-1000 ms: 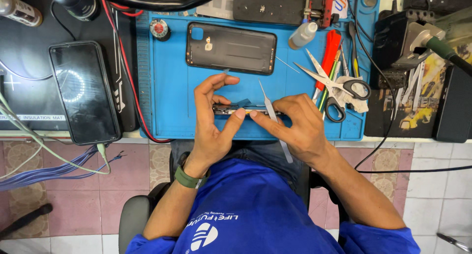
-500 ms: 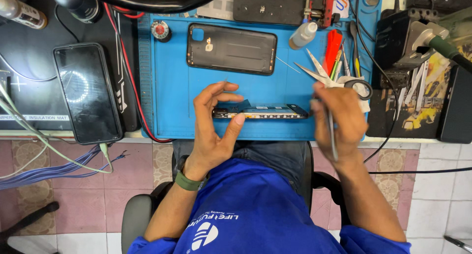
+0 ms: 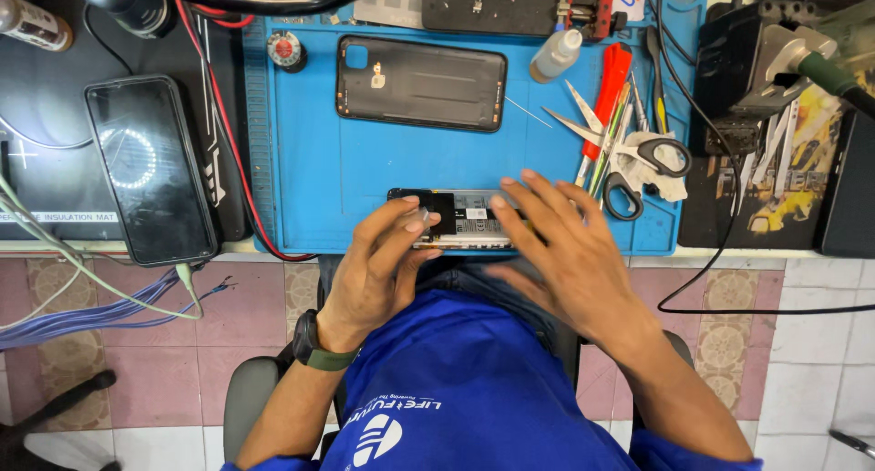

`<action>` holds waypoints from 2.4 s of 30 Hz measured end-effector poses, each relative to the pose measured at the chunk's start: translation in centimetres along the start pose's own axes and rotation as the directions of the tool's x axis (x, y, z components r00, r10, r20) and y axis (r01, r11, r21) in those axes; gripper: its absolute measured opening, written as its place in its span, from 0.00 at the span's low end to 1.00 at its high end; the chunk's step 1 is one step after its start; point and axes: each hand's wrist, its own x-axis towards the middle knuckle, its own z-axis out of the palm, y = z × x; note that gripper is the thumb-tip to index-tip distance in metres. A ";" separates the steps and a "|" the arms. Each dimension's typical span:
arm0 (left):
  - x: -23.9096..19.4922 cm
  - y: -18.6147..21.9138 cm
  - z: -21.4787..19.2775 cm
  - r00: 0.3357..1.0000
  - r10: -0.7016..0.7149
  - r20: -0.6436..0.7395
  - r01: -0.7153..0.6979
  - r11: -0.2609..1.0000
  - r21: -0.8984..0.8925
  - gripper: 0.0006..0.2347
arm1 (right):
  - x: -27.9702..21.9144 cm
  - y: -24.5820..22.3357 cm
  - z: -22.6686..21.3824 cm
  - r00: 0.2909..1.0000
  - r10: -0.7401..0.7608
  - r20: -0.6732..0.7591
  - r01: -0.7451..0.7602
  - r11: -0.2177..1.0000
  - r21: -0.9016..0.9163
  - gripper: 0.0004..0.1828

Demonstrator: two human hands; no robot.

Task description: The person uses tweezers to remove a small component from a disassembled smartphone and places it on the workbench. They then use the tweezers to lift a black adhesive strip from the phone's internal frame.

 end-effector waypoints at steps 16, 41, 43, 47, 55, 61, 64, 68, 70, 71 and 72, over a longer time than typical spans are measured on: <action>2.1 6.1 4.0 0.761 -0.272 -0.589 0.237 0.962 -0.138 0.35 | 0.7 -0.9 4.3 0.876 -0.121 -0.467 0.014 0.974 -0.226 0.15; 9.0 3.6 -2.6 0.863 -0.487 -0.136 0.400 0.822 -0.406 0.37 | -0.5 0.9 3.9 0.870 -0.127 -0.476 0.040 0.981 -0.189 0.21; 9.5 4.1 -2.8 0.867 -0.487 -0.105 0.340 0.732 -0.591 0.40 | -1.1 2.0 4.0 0.827 -0.175 -0.534 0.074 0.976 -0.206 0.23; 9.7 6.2 -3.2 0.919 -0.356 -0.170 0.178 0.758 -0.628 0.41 | -2.1 3.9 4.6 0.747 -0.226 -0.625 0.090 0.966 -0.242 0.29; 10.5 7.7 -3.5 0.930 -0.314 -0.191 0.132 0.770 -0.625 0.39 | -2.6 5.1 5.1 0.700 -0.248 -0.669 0.074 0.958 -0.277 0.31; 9.9 7.3 -3.3 0.933 -0.302 -0.196 0.126 0.784 -0.608 0.38 | -1.5 4.2 4.1 0.709 -0.243 -0.662 0.099 0.964 -0.249 0.31; 9.5 6.8 -2.9 0.928 -0.297 -0.226 0.119 0.810 -0.575 0.38 | -0.8 3.3 3.3 0.736 -0.201 -0.646 0.100 0.977 -0.190 0.29; 8.6 6.8 -1.4 0.910 -0.294 -0.291 0.046 0.770 -0.637 0.44 | 0.0 1.5 3.0 0.734 -0.075 -0.675 0.028 0.996 -0.080 0.27; 8.6 6.4 -0.5 0.925 -0.281 -0.255 0.011 0.693 -0.721 0.50 | 0.4 0.4 2.7 0.745 -0.061 -0.665 0.021 0.998 -0.067 0.29; 8.6 6.1 -0.3 0.941 -0.269 -0.203 0.022 0.650 -0.760 0.53 | 0.6 -0.4 2.4 0.751 -0.051 -0.658 0.018 0.998 -0.057 0.29; 8.4 5.8 -0.3 0.949 -0.268 -0.166 0.033 0.608 -0.793 0.55 | 0.9 -1.0 2.2 0.772 -0.033 -0.634 0.032 0.999 -0.013 0.29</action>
